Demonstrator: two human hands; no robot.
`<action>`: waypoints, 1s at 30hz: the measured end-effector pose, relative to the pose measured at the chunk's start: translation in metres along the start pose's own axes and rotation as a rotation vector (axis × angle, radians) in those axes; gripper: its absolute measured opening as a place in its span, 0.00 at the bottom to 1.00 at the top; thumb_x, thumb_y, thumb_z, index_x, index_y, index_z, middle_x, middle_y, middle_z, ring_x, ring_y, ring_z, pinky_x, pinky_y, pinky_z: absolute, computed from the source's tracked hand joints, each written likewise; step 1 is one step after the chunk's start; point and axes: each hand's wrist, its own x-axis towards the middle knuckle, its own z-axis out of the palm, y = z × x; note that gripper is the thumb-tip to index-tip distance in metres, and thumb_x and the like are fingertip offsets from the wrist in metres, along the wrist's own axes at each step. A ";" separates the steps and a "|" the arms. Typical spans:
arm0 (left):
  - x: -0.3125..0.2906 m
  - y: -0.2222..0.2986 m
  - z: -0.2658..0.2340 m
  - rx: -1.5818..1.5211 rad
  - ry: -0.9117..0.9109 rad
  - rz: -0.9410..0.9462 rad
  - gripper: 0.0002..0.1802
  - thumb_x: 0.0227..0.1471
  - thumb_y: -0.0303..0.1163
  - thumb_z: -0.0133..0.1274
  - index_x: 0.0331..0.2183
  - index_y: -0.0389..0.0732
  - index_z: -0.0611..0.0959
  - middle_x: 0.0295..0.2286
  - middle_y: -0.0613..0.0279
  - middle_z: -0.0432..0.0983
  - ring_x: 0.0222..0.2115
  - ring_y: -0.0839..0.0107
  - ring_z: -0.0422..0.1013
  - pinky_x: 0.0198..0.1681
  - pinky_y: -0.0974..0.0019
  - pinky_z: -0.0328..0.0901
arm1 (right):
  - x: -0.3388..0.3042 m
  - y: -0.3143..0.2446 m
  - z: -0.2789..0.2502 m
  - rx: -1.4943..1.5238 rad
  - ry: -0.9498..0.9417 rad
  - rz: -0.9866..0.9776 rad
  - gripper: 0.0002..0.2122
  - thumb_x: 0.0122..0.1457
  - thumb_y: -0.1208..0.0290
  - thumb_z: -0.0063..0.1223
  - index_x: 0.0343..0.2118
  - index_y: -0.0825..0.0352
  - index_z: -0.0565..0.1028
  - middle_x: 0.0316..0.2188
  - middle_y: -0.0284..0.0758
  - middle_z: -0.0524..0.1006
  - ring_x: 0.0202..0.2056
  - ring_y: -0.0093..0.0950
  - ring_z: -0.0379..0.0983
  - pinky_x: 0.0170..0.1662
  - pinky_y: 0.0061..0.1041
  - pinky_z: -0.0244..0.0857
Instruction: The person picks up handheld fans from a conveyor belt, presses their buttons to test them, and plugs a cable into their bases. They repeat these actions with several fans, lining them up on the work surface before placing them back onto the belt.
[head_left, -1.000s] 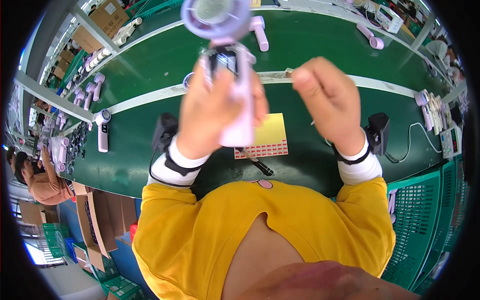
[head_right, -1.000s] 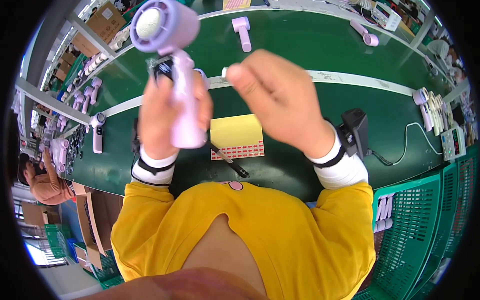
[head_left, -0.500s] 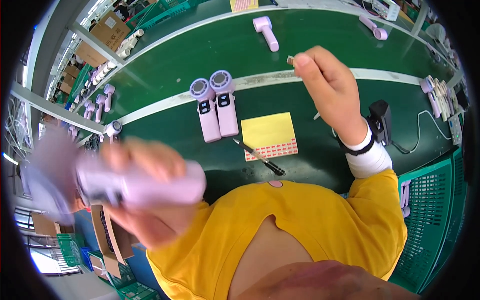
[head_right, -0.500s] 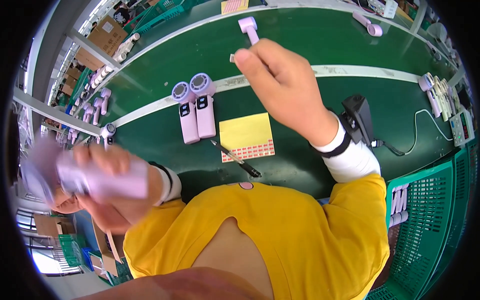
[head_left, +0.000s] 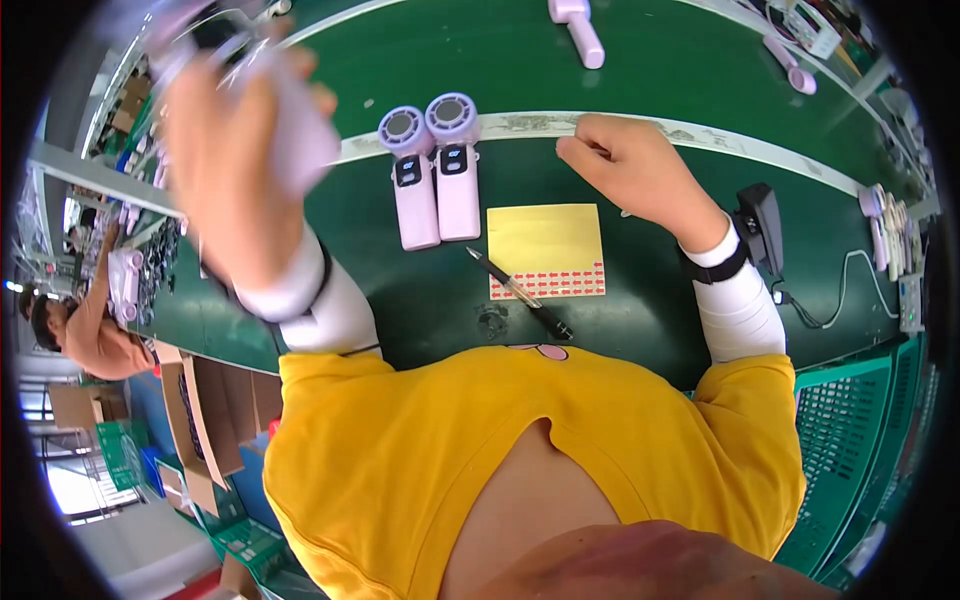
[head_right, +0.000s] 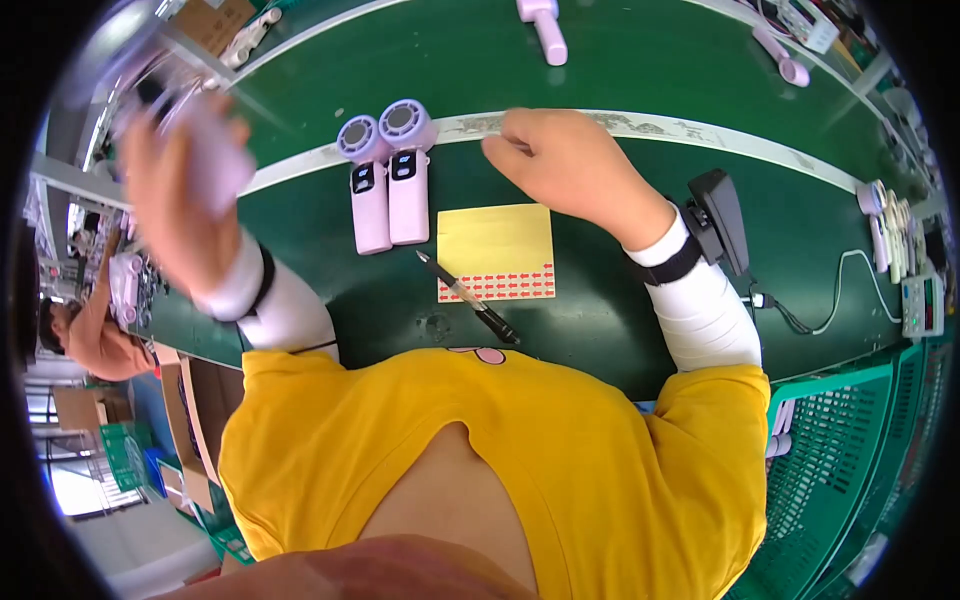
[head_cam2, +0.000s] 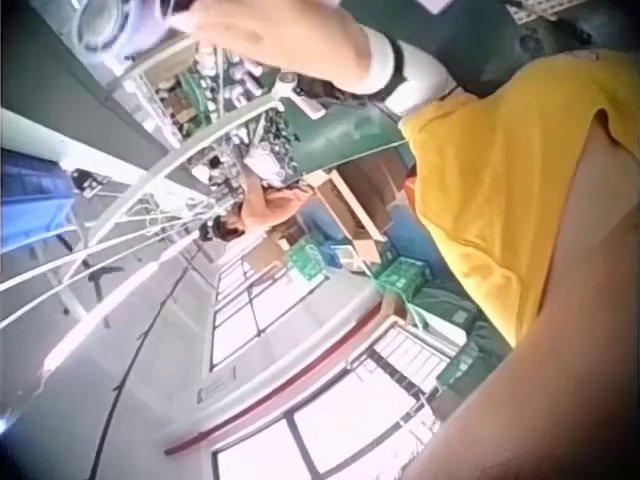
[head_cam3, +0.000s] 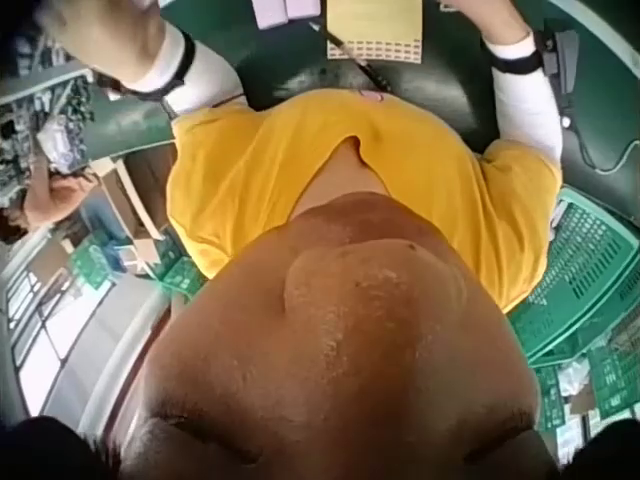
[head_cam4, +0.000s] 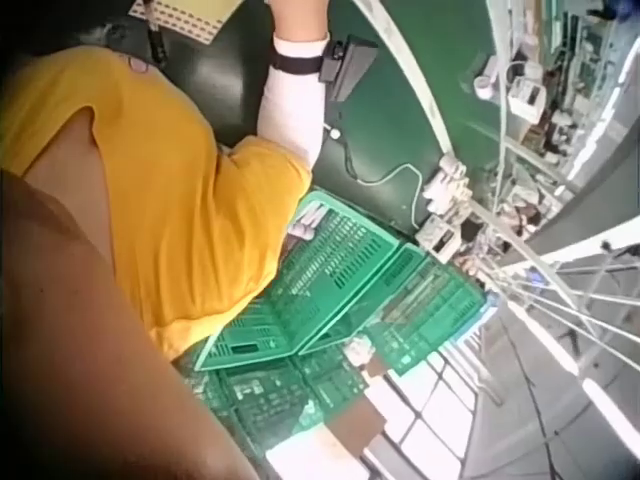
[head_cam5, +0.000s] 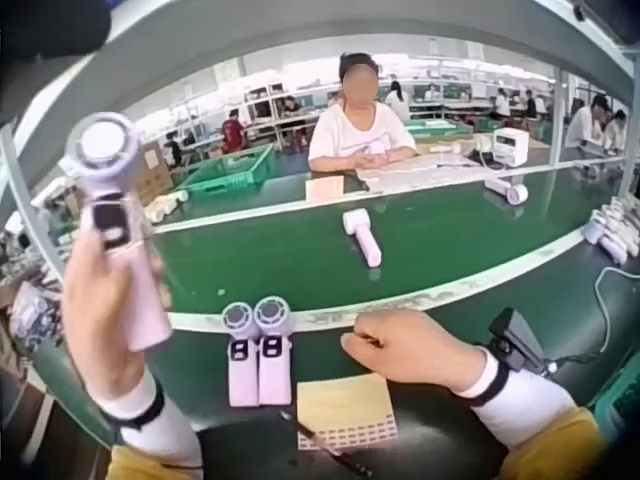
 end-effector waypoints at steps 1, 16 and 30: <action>0.037 -0.021 -0.007 -0.194 -0.222 -0.215 0.20 0.52 0.25 0.40 0.47 0.29 0.62 0.41 0.42 0.68 0.40 0.59 0.69 0.37 0.66 0.69 | 0.004 0.013 0.008 0.008 -0.012 0.002 0.11 0.53 0.68 0.49 0.22 0.70 0.67 0.14 0.32 0.63 0.16 0.24 0.57 0.22 0.23 0.55; 0.091 -0.287 0.037 0.837 -0.329 -0.238 0.10 0.44 0.32 0.49 0.24 0.34 0.74 0.21 0.57 0.72 0.20 0.68 0.69 0.23 0.68 0.63 | 0.025 0.033 0.079 -0.186 0.198 -0.280 0.14 0.50 0.70 0.49 0.38 0.70 0.67 0.32 0.41 0.70 0.32 0.34 0.69 0.34 0.25 0.62; -0.064 -0.129 0.010 0.697 -0.559 -0.548 0.25 0.42 0.43 0.53 0.32 0.29 0.69 0.23 0.52 0.72 0.19 0.68 0.68 0.25 0.67 0.64 | 0.047 0.002 0.099 0.727 -0.392 0.321 0.22 0.49 0.58 0.54 0.42 0.70 0.67 0.22 0.28 0.69 0.20 0.14 0.62 0.21 0.14 0.53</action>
